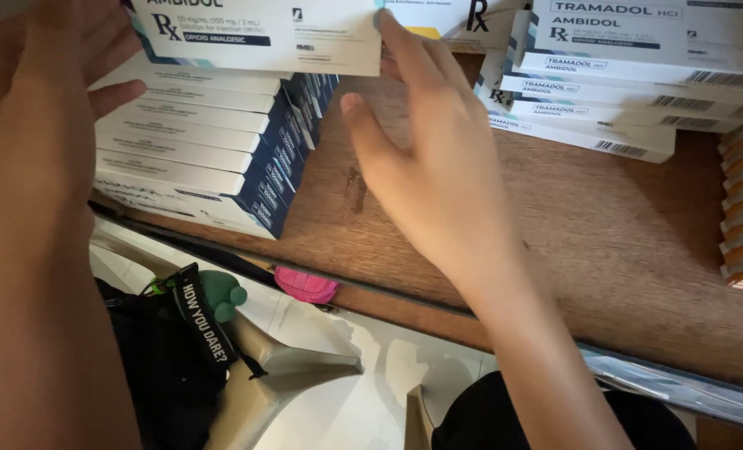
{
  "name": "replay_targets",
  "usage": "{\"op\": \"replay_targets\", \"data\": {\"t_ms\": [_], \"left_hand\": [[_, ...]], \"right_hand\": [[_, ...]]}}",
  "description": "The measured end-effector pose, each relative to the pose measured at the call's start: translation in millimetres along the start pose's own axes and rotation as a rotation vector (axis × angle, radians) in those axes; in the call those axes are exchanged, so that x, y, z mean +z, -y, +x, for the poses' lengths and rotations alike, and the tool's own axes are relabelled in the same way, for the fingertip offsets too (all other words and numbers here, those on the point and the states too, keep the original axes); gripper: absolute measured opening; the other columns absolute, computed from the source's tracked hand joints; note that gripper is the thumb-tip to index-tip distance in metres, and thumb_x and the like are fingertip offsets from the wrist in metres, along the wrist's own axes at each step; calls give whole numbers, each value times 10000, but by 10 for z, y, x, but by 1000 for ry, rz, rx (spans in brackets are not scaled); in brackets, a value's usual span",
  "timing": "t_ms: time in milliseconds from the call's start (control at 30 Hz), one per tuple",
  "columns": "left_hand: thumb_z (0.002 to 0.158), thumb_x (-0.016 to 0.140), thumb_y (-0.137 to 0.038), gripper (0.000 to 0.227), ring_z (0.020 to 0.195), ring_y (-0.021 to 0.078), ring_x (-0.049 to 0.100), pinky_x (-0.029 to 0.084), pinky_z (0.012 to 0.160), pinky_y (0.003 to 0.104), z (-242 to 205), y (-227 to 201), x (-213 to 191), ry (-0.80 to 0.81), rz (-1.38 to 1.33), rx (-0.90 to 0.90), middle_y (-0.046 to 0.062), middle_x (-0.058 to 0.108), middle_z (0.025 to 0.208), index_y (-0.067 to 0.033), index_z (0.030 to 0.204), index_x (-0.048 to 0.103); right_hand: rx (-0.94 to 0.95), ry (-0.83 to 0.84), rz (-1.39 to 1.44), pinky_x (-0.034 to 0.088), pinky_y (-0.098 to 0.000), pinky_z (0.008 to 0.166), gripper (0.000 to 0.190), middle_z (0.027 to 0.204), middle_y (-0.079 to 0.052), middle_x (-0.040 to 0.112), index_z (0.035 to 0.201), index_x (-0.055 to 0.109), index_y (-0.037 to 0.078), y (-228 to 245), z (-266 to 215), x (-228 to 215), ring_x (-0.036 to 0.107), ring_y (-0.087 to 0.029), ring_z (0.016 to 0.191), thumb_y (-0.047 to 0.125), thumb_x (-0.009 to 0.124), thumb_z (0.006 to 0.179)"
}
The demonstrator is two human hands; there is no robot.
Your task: The person sits on a chair and arranges white boxes labeled 'TRAMADOL' on a wooden shelf. They pick up boxes from a pile, align them, and place them into a neat stack on the shelf using both hands.
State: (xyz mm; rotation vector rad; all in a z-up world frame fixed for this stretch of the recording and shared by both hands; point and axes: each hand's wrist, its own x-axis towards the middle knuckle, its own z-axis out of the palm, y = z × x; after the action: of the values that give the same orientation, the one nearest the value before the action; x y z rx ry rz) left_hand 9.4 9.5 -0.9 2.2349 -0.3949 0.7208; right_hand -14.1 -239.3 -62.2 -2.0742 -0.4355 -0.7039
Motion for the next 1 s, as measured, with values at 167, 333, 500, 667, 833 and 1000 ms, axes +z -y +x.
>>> {"op": "replay_targets", "data": {"t_ms": [167,333,500,667,833,1000], "left_hand": [[1151,415,-412,559,1252,351,664,585,951,376,-16,69,17,-23,26,5,278,648,1318,77,1369,580],[1171,412,-362,534,1253,373,655,581,948,387,-40,105,-19,-13,-1,45,303,633,1325,105,1383,562],[1166,400,-341,507,1246,342,670,585,948,376,-48,95,-40,-21,-3,25,275,649,1316,87,1379,570],[1161,406,-347,497,1246,316,690,564,939,377,-53,87,-67,-34,-6,9,246,676,1309,65,1359,600],[1176,422,-312,476,1230,348,690,581,922,399,-52,187,-62,-22,-76,78,266,679,1313,98,1327,612],[1175,397,-341,507,1224,359,693,606,922,398,-66,217,-34,-37,-20,78,284,672,1281,92,1322,615]], "right_hand": [[-34,-21,43,505,-423,1145,508,1444,-179,608,1539,478,-33,-23,15,90,613,-345,1373,156,650,1099],[-25,-17,59,512,-417,1146,510,1467,-183,595,1545,462,-36,3,-4,104,614,-341,1383,133,639,1098],[-1,-11,39,506,-431,1108,520,1452,-202,581,1526,454,-47,37,-3,125,603,-357,1355,119,636,1069],[-15,-27,47,509,-430,1122,513,1447,-199,592,1516,474,-39,53,-6,162,613,-356,1356,122,648,1061],[-22,-31,63,502,-432,1132,510,1452,-204,595,1511,483,-44,78,-18,176,610,-368,1360,111,651,1055],[11,-13,61,503,-432,1103,535,1418,-208,603,1505,476,-39,85,-23,200,617,-379,1322,116,654,1025]]}}
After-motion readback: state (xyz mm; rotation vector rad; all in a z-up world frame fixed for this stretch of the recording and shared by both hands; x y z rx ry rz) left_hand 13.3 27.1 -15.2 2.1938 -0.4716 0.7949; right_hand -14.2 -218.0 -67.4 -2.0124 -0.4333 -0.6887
